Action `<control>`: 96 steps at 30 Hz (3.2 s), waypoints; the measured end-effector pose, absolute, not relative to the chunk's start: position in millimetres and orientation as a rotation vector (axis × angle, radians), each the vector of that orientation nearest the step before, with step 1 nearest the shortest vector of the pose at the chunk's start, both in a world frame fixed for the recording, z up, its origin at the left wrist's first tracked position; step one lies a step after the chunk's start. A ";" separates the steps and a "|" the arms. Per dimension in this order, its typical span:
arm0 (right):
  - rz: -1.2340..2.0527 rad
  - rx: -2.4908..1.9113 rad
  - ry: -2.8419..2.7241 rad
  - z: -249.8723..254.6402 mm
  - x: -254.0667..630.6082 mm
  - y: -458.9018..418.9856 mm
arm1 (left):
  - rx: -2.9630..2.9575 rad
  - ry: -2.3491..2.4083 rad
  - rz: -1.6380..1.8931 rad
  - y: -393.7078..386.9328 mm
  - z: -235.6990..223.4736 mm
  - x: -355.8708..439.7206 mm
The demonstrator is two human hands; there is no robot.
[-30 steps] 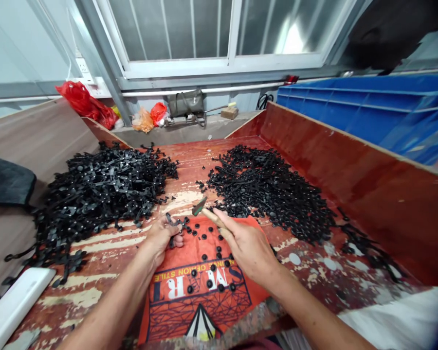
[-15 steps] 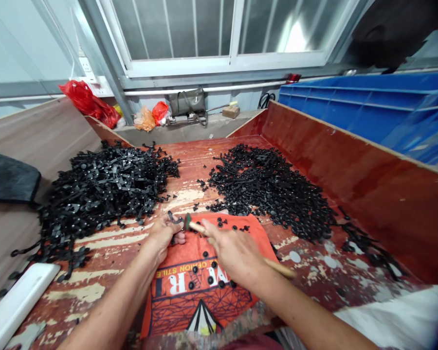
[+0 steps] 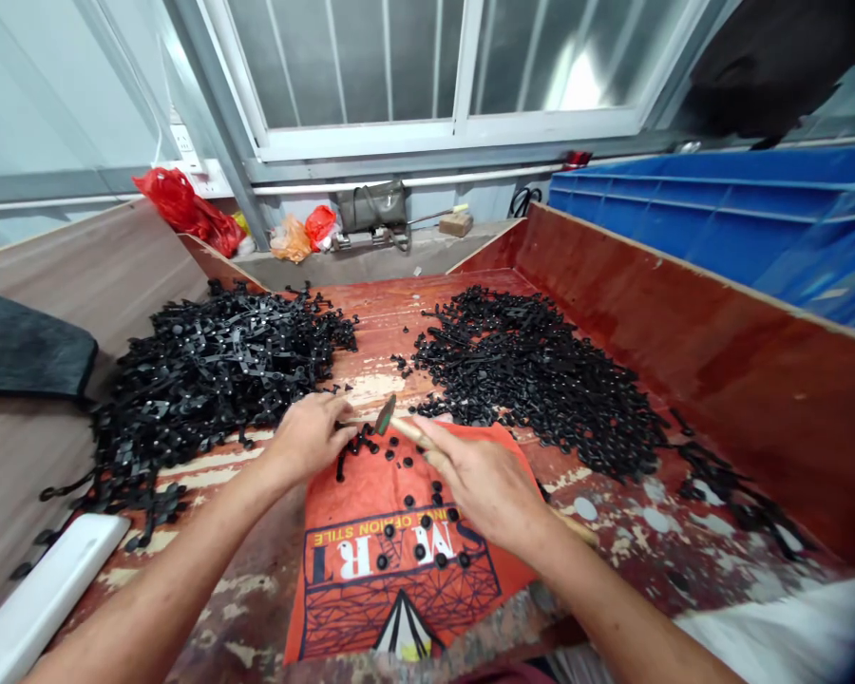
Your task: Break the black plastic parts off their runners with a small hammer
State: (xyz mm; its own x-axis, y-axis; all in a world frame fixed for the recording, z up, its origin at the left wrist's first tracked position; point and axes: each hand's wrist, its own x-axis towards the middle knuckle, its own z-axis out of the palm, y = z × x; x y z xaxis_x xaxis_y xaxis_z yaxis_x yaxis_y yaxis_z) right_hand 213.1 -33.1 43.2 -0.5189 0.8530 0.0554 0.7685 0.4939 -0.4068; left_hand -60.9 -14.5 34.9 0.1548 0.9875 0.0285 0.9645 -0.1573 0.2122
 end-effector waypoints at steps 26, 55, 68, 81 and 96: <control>0.490 -1.263 -2.410 59.0 208.1 -48.4 | 1.669 1.869 0.416 -50.5 -8.7 -55.9; 0.544 -1.329 -2.259 55.2 226.1 -39.2 | 0.851 1.268 1.029 -52.9 38.6 -43.7; 0.649 -1.471 -2.170 18.5 273.2 -58.7 | 0.725 1.441 1.179 -29.6 -3.8 -6.3; 0.762 -1.423 -2.274 16.9 258.0 -61.9 | 0.718 1.555 1.123 -31.7 -7.7 2.8; 0.591 -1.362 -2.309 32.8 235.5 -45.6 | 0.619 1.434 1.234 -39.7 -13.4 2.5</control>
State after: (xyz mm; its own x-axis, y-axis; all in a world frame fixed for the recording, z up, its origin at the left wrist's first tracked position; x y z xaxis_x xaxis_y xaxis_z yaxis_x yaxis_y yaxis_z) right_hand 235.5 -45.6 32.8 -0.4493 0.8853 0.1197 0.7188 0.4378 -0.5400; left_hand 2.5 -39.7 -13.4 -0.2715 0.8814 -0.3865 -0.2513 0.3227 0.9125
